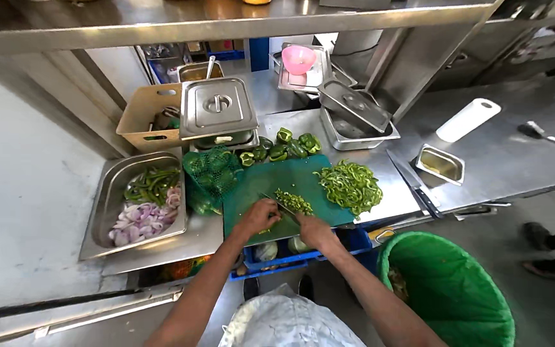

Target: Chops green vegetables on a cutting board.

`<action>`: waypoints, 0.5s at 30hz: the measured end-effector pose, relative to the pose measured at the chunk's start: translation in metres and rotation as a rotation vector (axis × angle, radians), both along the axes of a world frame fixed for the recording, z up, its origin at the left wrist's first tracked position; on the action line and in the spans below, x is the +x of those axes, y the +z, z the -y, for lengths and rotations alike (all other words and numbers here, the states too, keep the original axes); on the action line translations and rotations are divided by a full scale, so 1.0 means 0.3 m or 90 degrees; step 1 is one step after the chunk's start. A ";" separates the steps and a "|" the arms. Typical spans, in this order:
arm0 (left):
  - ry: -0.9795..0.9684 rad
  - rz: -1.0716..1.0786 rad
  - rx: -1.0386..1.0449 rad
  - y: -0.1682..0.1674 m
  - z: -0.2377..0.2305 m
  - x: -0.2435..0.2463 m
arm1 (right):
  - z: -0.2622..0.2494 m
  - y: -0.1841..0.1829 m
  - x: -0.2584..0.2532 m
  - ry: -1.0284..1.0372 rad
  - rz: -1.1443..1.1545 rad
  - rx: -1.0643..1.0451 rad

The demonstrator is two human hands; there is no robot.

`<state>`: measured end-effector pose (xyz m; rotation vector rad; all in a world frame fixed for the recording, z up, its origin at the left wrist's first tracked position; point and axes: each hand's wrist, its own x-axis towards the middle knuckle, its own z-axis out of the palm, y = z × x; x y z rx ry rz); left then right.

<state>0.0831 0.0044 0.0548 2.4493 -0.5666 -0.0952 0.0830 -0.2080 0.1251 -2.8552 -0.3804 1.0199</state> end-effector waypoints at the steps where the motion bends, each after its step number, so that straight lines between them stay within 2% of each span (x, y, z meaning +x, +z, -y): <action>1: -0.003 -0.002 0.002 -0.005 0.001 0.001 | -0.007 -0.042 0.009 -0.005 -0.005 0.021; 2: -0.003 -0.005 0.005 -0.005 0.003 0.003 | -0.009 -0.048 0.019 -0.002 -0.009 0.027; 7: 0.004 0.017 -0.004 -0.011 -0.001 -0.005 | 0.046 0.090 0.028 0.029 0.000 0.000; 11: 0.010 0.010 -0.005 -0.018 0.002 -0.005 | -0.004 -0.052 0.033 0.006 -0.027 0.042; 12: 0.008 0.011 -0.003 -0.019 0.002 -0.002 | -0.002 -0.046 0.044 0.012 -0.029 0.045; 15: 0.009 0.003 -0.001 -0.016 -0.002 -0.004 | 0.044 0.069 0.051 0.041 -0.022 0.014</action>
